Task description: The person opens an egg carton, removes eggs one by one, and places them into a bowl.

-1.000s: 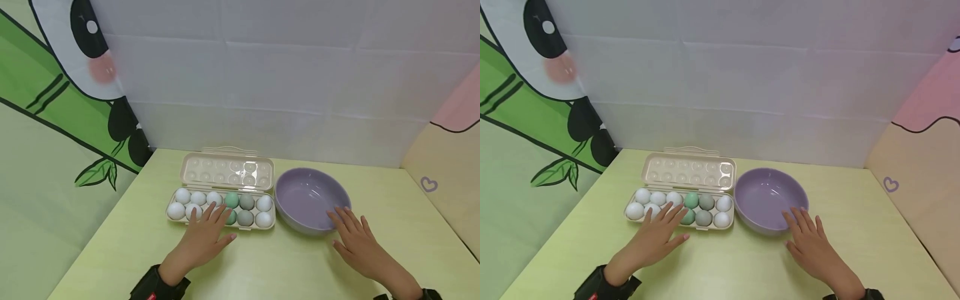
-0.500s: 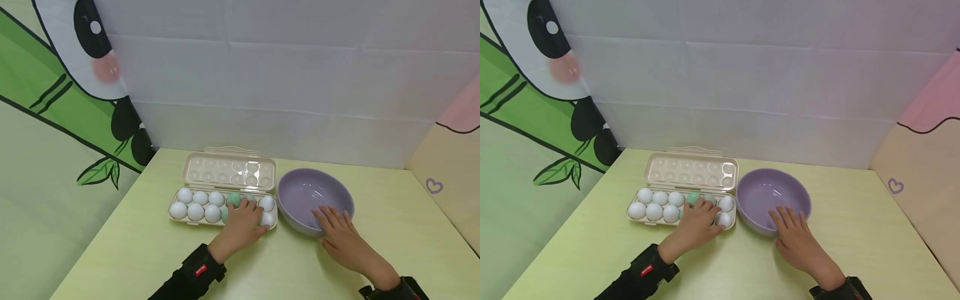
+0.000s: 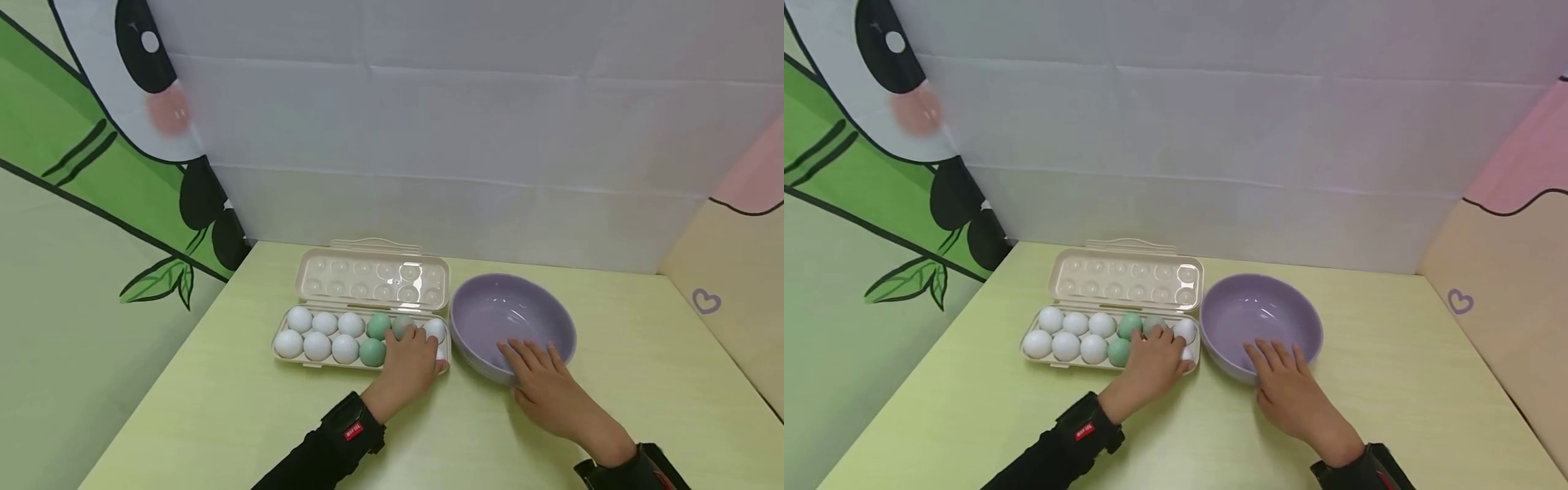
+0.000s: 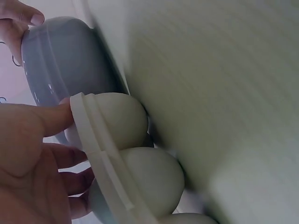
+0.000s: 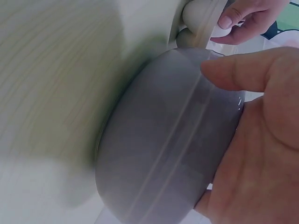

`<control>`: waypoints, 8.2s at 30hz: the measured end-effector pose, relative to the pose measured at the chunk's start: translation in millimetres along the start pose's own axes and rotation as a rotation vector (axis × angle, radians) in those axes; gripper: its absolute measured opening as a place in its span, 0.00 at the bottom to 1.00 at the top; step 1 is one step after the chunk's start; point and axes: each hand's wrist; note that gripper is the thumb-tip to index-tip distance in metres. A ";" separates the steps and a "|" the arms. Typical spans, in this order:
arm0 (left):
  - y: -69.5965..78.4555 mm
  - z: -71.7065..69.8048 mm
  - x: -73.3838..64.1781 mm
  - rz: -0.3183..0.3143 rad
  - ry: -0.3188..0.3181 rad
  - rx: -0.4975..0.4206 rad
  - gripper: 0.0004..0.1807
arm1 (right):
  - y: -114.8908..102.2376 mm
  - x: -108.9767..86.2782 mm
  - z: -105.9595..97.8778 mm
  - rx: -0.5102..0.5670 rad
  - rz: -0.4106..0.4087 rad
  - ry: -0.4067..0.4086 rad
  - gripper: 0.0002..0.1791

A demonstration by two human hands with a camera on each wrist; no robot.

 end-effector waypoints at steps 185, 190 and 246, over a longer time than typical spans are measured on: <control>-50.6 -16.5 -32.8 0.019 0.124 -0.318 0.19 | 50.5 50.6 -41.7 0.221 -0.089 0.088 0.20; -47.3 -14.0 -33.9 0.026 0.136 -0.270 0.18 | 61.6 49.8 -33.0 0.156 -0.077 -0.025 0.20; -8.3 -56.8 -10.1 -0.095 0.153 -1.559 0.19 | -23.1 70.8 -28.6 0.767 -0.503 0.116 0.30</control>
Point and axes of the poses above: each hand's wrist, its own x-axis towards the middle knuckle, its own z-axis out of the palm, y = z × x
